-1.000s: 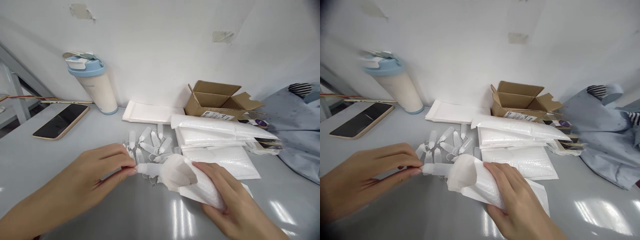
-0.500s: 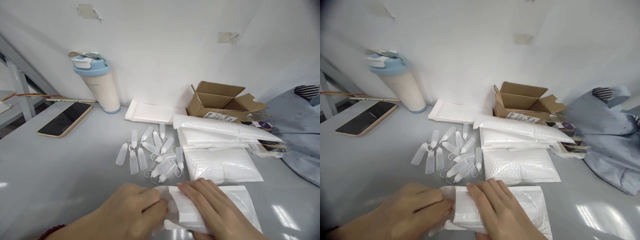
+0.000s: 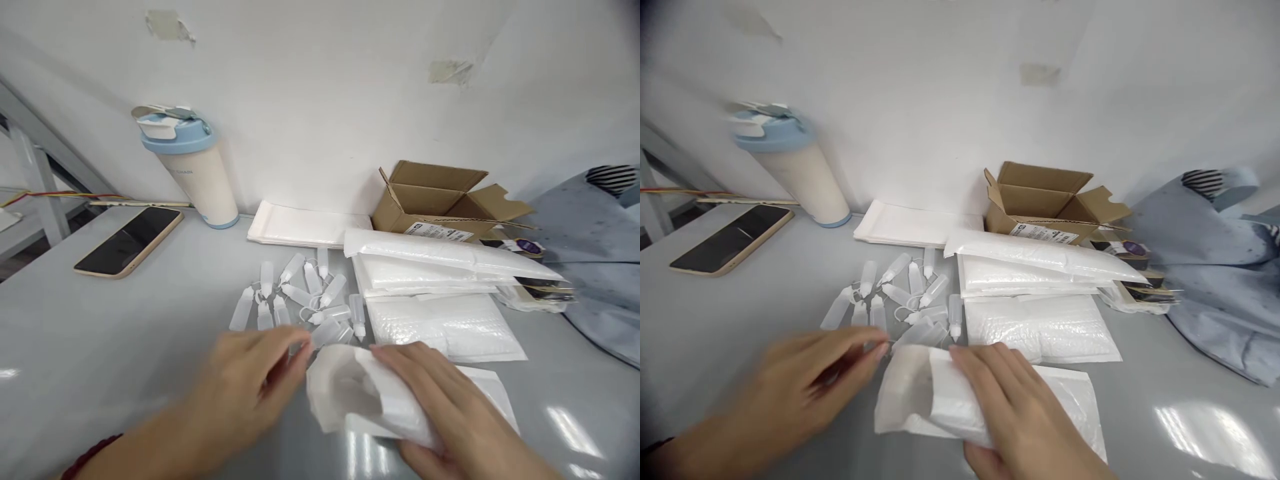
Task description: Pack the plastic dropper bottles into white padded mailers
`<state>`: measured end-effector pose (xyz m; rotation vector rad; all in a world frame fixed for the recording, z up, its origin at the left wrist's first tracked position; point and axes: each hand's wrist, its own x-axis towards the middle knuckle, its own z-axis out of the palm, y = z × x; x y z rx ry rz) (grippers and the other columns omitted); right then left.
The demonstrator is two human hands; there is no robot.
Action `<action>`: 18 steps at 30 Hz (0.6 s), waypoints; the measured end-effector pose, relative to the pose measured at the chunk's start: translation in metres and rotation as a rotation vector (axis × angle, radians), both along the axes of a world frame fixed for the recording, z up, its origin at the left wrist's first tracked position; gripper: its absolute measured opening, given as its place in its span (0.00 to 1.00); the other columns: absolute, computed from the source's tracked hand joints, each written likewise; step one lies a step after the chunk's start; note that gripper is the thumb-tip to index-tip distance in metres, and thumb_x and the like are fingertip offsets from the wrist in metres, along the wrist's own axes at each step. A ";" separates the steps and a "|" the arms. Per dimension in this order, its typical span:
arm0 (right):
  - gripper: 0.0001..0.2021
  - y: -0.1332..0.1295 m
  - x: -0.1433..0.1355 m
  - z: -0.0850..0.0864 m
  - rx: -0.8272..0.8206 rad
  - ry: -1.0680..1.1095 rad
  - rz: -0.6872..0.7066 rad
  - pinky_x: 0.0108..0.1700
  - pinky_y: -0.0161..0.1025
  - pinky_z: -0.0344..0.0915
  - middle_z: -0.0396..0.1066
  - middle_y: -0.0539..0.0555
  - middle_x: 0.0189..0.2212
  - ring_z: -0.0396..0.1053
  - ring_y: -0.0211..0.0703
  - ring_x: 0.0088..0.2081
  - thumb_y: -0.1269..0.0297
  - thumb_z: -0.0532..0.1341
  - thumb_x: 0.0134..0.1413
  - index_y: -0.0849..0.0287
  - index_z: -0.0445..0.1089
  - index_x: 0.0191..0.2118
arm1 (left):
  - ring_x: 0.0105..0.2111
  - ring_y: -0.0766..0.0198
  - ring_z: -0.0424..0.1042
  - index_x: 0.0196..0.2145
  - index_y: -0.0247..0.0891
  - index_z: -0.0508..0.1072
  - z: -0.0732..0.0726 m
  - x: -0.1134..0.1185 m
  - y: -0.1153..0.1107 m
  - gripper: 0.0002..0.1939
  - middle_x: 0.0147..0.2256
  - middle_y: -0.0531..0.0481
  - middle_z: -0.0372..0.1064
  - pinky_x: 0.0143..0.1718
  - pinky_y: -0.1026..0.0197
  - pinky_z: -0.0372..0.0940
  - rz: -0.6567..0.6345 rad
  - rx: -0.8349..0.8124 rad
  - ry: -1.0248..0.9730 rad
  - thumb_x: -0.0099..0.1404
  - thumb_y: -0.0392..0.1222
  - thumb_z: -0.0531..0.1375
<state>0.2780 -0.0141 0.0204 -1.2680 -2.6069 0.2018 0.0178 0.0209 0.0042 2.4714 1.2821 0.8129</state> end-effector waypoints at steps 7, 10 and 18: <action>0.33 0.006 0.008 0.001 0.081 -0.058 -0.069 0.44 0.47 0.72 0.66 0.61 0.53 0.68 0.55 0.52 0.70 0.54 0.47 0.59 0.49 0.62 | 0.21 0.53 0.75 0.41 0.35 0.73 -0.013 0.006 0.011 0.12 0.24 0.47 0.76 0.19 0.61 0.57 0.038 -0.188 0.556 0.69 0.41 0.51; 0.34 0.005 0.006 0.000 0.037 -0.039 -0.061 0.45 0.47 0.71 0.66 0.60 0.53 0.67 0.54 0.52 0.72 0.54 0.45 0.58 0.49 0.62 | 0.19 0.56 0.73 0.34 0.37 0.74 -0.015 0.009 0.010 0.12 0.22 0.49 0.75 0.18 0.62 0.55 0.041 -0.162 0.540 0.67 0.39 0.51; 0.36 0.005 0.008 0.000 -0.030 -0.028 -0.075 0.46 0.47 0.71 0.63 0.60 0.54 0.66 0.51 0.52 0.73 0.55 0.45 0.58 0.47 0.63 | 0.18 0.69 0.62 0.28 0.41 0.68 0.024 -0.019 0.021 0.11 0.17 0.59 0.60 0.19 0.69 0.57 0.146 -0.319 -0.055 0.65 0.47 0.53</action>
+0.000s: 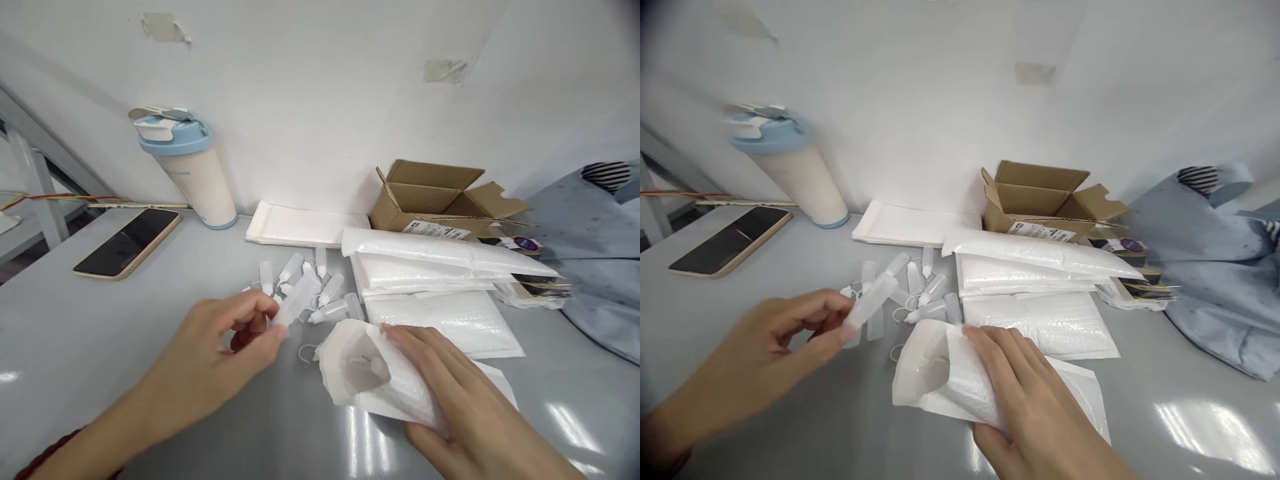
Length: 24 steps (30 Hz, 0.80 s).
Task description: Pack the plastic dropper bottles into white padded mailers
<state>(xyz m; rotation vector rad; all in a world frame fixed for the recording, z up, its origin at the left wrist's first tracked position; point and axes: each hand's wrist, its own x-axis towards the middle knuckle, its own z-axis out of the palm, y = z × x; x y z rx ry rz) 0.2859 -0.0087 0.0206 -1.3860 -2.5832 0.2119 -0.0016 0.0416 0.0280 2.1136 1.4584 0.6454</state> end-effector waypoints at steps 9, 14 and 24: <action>0.36 -0.002 -0.007 -0.002 -0.036 0.024 0.027 0.48 0.46 0.70 0.64 0.60 0.54 0.65 0.51 0.53 0.75 0.55 0.43 0.59 0.49 0.62 | 0.25 0.67 0.67 0.37 0.42 0.70 -0.004 0.000 -0.011 0.05 0.26 0.57 0.66 0.30 0.65 0.61 -0.427 0.111 0.192 0.64 0.35 0.56; 0.37 -0.004 -0.008 -0.002 -0.045 0.015 0.043 0.49 0.47 0.69 0.65 0.59 0.54 0.66 0.52 0.52 0.75 0.56 0.41 0.59 0.49 0.62 | 0.27 0.64 0.66 0.37 0.39 0.70 -0.008 0.004 -0.015 0.06 0.30 0.53 0.66 0.29 0.61 0.59 -0.458 0.210 0.213 0.66 0.34 0.53; 0.37 -0.007 -0.015 -0.006 -0.073 0.003 0.099 0.50 0.45 0.68 0.63 0.61 0.56 0.64 0.53 0.54 0.78 0.55 0.41 0.61 0.52 0.62 | 0.26 0.62 0.66 0.34 0.36 0.69 -0.012 0.012 -0.021 0.11 0.28 0.51 0.67 0.25 0.59 0.59 -0.528 0.332 0.251 0.69 0.30 0.49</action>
